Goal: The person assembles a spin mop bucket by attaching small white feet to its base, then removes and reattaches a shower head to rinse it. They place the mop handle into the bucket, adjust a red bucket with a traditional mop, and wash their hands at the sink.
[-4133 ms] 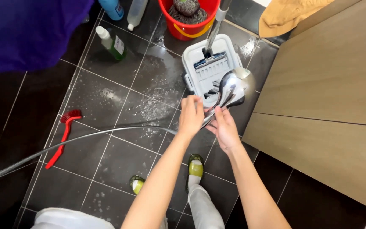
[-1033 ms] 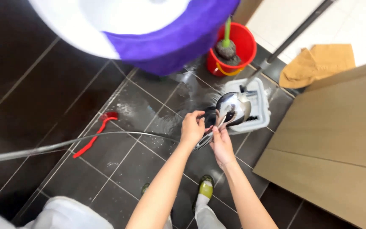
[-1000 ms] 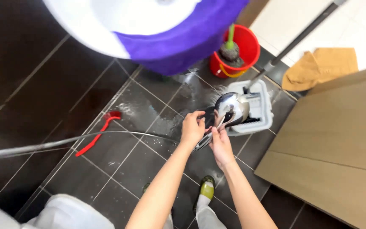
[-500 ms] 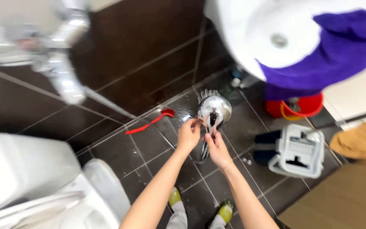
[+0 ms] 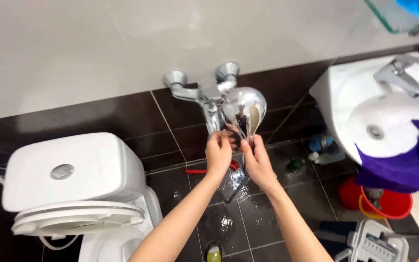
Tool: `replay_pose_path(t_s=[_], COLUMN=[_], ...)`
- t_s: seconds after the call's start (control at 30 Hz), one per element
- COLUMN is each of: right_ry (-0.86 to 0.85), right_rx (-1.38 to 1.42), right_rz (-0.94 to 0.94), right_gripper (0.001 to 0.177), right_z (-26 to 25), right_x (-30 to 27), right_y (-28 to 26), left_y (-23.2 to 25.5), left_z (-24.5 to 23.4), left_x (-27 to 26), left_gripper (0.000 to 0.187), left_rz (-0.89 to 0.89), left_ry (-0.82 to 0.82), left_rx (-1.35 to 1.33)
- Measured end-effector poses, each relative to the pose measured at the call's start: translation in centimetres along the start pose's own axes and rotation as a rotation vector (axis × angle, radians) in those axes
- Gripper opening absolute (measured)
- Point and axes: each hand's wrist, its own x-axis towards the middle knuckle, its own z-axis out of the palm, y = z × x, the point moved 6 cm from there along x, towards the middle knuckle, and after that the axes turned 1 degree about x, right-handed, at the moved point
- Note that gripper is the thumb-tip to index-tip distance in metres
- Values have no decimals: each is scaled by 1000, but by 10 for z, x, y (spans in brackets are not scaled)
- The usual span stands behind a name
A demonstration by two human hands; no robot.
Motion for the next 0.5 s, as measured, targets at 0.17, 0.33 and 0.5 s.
replay_pose_path(t_s=[0.17,0.33,0.5], right_ry=[-57,-158,-239], right_rx=[-1,-94,-247], right_rz=[-56,-127,-86], right_gripper=[15,17,15], right_z=[-1,5,12], right_x=[29,54,79], right_y=[-96,-132,-122], left_y=[70,114,123], left_z=[-33,-50,-50], left_x=[-3,20,39], left_gripper=[33,36,31], left_rz=[-24,-21,-49], left_ry=[74,101,72], left_rx=[-158,-255,-183])
